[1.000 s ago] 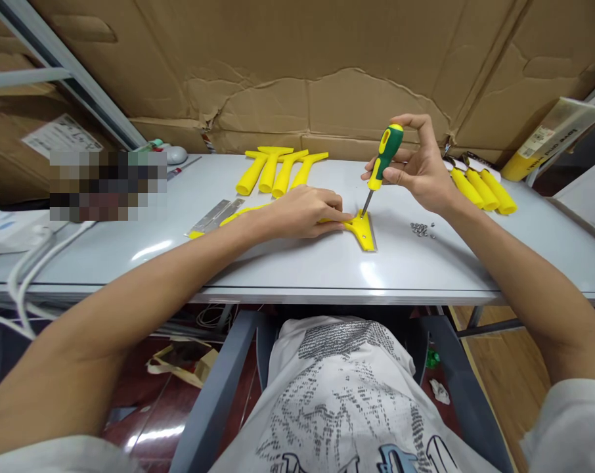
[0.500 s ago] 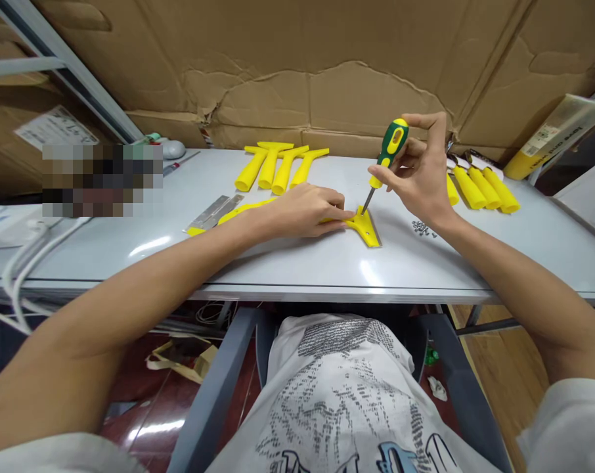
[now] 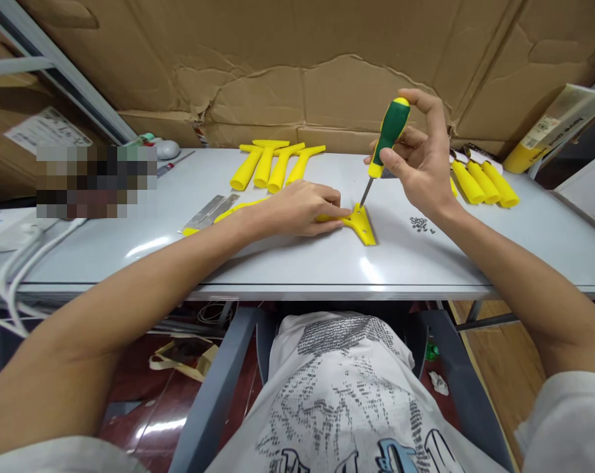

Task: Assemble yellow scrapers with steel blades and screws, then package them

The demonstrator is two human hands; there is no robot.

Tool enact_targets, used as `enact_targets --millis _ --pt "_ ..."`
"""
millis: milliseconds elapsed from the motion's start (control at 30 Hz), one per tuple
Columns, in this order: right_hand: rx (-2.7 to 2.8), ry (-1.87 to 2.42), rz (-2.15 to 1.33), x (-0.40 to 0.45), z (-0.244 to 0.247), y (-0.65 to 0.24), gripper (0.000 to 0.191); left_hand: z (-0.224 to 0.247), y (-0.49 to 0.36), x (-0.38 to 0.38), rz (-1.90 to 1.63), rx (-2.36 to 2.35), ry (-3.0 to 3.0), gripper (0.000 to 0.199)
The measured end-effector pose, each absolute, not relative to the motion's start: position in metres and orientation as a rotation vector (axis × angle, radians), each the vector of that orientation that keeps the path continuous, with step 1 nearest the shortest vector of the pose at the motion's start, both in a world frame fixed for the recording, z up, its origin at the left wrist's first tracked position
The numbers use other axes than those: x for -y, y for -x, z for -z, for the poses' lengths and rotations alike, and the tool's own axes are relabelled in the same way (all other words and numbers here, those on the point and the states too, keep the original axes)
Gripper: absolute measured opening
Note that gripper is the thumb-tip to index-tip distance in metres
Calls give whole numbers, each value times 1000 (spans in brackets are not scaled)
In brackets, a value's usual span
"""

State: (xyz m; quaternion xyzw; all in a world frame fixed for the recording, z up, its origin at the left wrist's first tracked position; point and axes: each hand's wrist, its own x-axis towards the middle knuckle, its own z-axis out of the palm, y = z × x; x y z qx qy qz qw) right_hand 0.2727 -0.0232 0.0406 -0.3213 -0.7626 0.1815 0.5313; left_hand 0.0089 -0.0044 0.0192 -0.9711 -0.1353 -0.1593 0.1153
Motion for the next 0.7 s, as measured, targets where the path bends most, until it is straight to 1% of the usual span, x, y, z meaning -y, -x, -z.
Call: enact_targets --millis 200,700 --pt "1762 703 -614 15 -35 -275 71 -19 -8 4 466 366 2821 35" --pt "1821 677 -594 14 -28 -273 73 -20 -8 4 460 375 2852 34"
